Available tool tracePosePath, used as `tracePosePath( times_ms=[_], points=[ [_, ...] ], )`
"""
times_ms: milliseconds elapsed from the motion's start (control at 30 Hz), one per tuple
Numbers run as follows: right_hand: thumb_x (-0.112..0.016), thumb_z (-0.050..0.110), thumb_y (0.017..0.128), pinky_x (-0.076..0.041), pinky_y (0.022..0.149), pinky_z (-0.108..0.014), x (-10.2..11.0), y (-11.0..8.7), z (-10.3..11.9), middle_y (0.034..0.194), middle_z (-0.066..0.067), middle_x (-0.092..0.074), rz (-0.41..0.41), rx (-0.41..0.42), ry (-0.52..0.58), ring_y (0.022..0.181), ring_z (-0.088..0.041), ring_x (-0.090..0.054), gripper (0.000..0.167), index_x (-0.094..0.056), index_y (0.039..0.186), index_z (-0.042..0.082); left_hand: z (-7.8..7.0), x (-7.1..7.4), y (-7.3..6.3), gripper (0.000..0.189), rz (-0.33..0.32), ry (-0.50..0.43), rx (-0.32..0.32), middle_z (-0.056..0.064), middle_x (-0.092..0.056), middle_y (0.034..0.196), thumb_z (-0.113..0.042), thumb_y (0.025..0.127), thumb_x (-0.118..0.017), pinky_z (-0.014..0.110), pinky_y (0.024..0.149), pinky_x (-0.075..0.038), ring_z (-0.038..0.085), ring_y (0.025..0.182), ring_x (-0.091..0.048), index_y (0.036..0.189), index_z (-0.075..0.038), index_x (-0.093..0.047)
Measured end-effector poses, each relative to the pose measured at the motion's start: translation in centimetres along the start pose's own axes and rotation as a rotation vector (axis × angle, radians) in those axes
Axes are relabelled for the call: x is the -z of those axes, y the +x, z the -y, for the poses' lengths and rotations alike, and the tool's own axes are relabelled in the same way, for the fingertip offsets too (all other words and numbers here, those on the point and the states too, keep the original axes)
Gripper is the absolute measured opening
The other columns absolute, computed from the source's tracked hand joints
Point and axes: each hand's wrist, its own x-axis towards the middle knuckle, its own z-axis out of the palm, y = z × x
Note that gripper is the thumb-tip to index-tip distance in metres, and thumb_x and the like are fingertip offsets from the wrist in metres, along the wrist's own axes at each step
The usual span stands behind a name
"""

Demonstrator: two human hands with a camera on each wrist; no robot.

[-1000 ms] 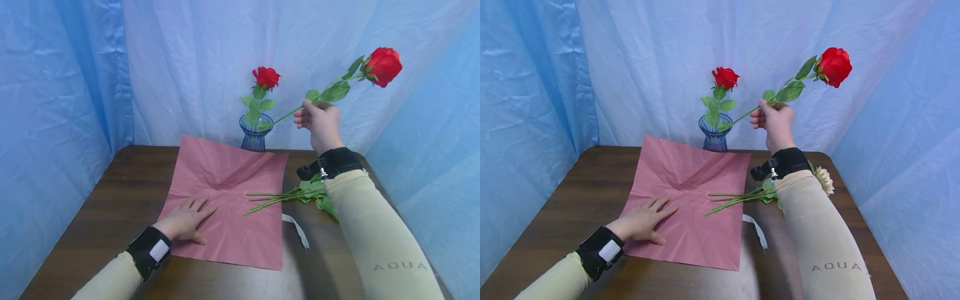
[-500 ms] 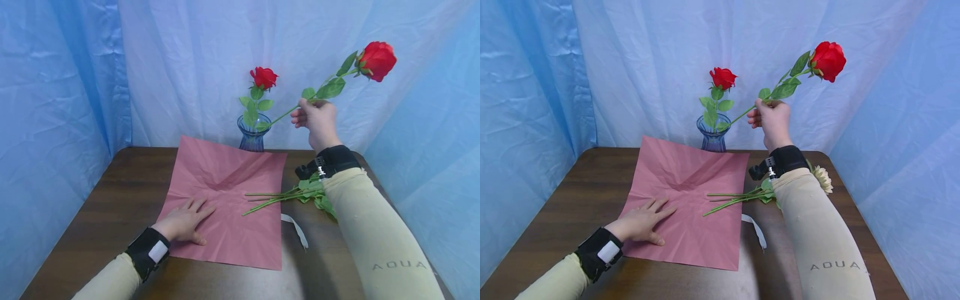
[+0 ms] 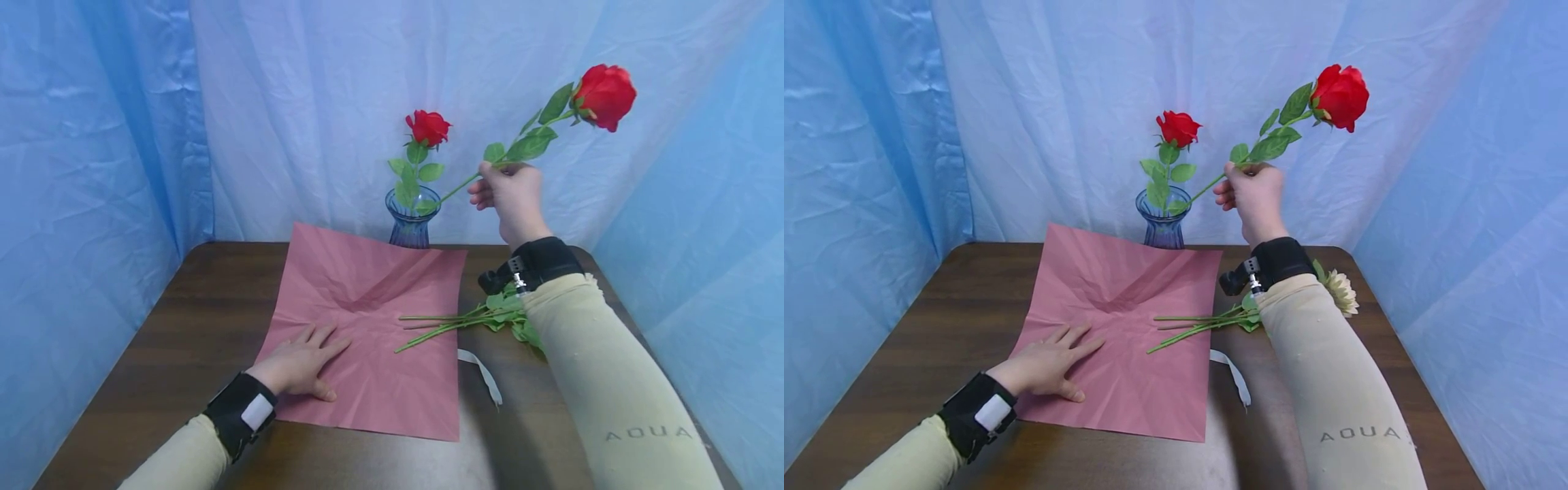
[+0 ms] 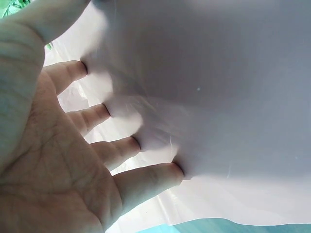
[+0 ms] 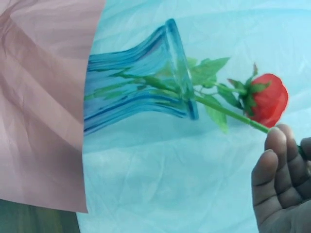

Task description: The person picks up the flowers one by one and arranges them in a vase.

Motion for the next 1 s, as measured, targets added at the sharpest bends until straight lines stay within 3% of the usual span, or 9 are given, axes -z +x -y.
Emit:
tracePosePath(
  times_ms=[300, 500, 733, 1000],
  points=[
    [-0.066, 0.022, 0.101, -0.057, 0.055, -0.028, -1.5, -0.1, -1.4, 0.066, -0.005, -0.068, 0.065, 0.002, -0.115, 0.053, -0.015, -0.065, 0.018, -0.066, 0.103, 0.004, 0.1, -0.3, 0.1, 0.098, -0.009, 0.007, -0.013, 0.011, -0.017, 0.17, -0.052, 0.08, -0.083, 0.076, 0.109, -0.028, 0.046, 0.153, -0.015, 0.161, -0.031, -0.033],
    [-0.066, 0.023, 0.101, -0.056, 0.055, -0.029, -2.0, 0.2, -2.3, 0.063, -0.004, -0.067, 0.1, -0.016, -0.159, 0.053, -0.014, -0.064, 0.022, -0.067, 0.1, 0.001, 0.0, -0.3, 0.0, 0.099, -0.009, 0.009, -0.008, 0.011, -0.017, 0.17, -0.052, 0.079, -0.084, 0.077, 0.108, -0.029, 0.047, 0.153, -0.015, 0.161, -0.032, -0.032],
    [-0.065, 0.026, 0.102, -0.057, 0.058, -0.029, -2.5, 0.4, -3.2, 0.068, -0.005, -0.067, 0.135, -0.033, -0.285, 0.057, -0.014, -0.064, 0.031, -0.068, 0.105, -0.005, -0.1, -0.2, 0.1, 0.098, -0.009, 0.022, -0.013, 0.011, -0.016, 0.17, -0.053, 0.08, -0.083, 0.075, 0.109, -0.029, 0.046, 0.153, -0.015, 0.161, -0.031, -0.033],
    [-0.065, 0.027, 0.102, -0.054, 0.058, -0.028, -3.0, 0.6, -3.5, 0.076, -0.008, -0.064, 0.092, 0.011, -0.31, 0.061, -0.016, -0.061, 0.03, -0.052, 0.122, 0.01, -0.3, -0.3, 0.1, 0.098, -0.004, 0.022, -0.005, 0.01, -0.016, 0.17, -0.053, 0.079, -0.083, 0.075, 0.11, -0.028, 0.045, 0.154, -0.015, 0.161, -0.031, -0.033]
  ],
)
